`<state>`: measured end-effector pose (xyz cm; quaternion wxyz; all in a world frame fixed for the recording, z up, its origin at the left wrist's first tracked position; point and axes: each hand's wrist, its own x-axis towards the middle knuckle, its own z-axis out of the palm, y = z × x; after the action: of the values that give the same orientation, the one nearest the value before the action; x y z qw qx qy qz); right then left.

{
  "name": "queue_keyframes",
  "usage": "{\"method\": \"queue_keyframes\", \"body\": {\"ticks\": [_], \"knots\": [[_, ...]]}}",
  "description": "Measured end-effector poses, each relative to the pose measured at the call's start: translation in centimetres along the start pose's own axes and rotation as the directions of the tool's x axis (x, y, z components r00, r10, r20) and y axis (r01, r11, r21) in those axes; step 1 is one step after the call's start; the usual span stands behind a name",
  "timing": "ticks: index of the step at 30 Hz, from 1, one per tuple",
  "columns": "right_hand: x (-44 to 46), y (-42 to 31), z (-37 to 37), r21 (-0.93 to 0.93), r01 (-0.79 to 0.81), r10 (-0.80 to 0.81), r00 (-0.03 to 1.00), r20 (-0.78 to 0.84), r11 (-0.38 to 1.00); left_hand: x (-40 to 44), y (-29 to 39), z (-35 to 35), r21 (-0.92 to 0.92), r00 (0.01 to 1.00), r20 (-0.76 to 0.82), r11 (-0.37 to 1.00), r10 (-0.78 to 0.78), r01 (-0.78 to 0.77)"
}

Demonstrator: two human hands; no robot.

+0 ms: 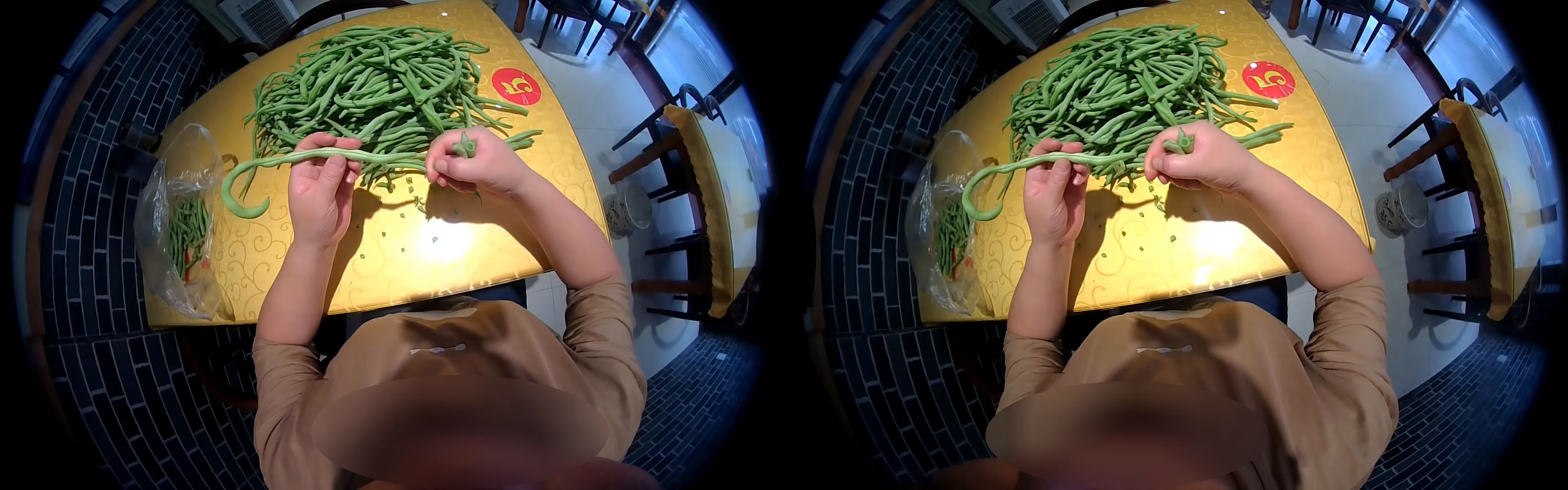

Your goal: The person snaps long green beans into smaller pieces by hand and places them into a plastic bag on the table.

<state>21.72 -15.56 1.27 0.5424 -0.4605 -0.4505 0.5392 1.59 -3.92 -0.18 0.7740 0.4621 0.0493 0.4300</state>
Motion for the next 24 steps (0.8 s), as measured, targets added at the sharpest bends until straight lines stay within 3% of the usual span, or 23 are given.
{"method": "queue_keyframes", "body": {"ticks": [2, 3, 6, 9, 12, 13, 15, 18, 21, 22, 24], "knots": [[0.5, -0.2, 0.0, -0.373, -0.014, -0.013, 0.997, -0.071, 0.928, 0.1, 0.3, -0.3, 0.008, 0.998, 0.031, 0.999, -0.054, 0.054], [1.1, 0.4, -0.4, -0.533, 0.038, -0.109, 0.989, -0.104, 0.845, 0.0, 0.2, -0.3, 0.016, 0.995, 0.037, 0.996, -0.092, 0.092], [1.2, 1.5, -0.4, -0.534, -0.007, -0.114, 0.975, -0.193, 0.846, -0.5, -0.2, 0.5, 0.030, 0.974, 0.080, 0.977, -0.211, 0.209], [0.9, 0.9, 0.6, -0.368, -0.182, 0.138, 0.980, -0.141, 0.912, -1.1, -0.9, 1.5, 0.094, 0.958, 0.075, 0.958, -0.278, 0.271], [0.6, 2.3, 1.7, -0.604, 0.135, -0.129, 0.990, 0.053, 0.785, -1.4, -1.3, 1.4, 0.208, 0.944, 0.085, 0.932, -0.319, 0.297], [0.5, 2.7, 2.2, -0.647, 0.246, -0.253, 0.964, 0.084, 0.722, -1.6, -1.2, 1.5, 0.285, 0.938, 0.025, 0.901, -0.347, 0.326], [0.5, 3.2, 2.8, -0.711, 0.442, -0.481, 0.861, 0.165, 0.547, -1.6, -1.3, 1.5, 0.255, 0.935, 0.028, 0.907, -0.354, 0.336], [0.0, 2.0, 2.2, -0.758, 0.600, -0.517, 0.748, 0.417, 0.255, -1.6, -1.0, 1.2, 0.140, 0.877, 0.116, 0.881, -0.467, 0.451], [-0.6, 1.2, 2.8, -0.622, 0.780, -0.479, 0.573, 0.665, 0.069, -0.7, -1.2, 0.4, 0.038, 0.837, 0.119, 0.845, -0.534, 0.534], [-1.2, 1.1, 3.5, -0.627, 0.777, -0.411, 0.592, 0.693, 0.060, -0.5, -1.4, 0.2, 0.009, 0.833, 0.095, 0.837, -0.545, 0.547], [-1.3, 0.5, 3.7, -0.597, 0.770, -0.482, 0.621, 0.618, 0.227, -0.6, -1.0, 0.4, 0.072, 0.818, 0.128, 0.828, -0.561, 0.557]]}}
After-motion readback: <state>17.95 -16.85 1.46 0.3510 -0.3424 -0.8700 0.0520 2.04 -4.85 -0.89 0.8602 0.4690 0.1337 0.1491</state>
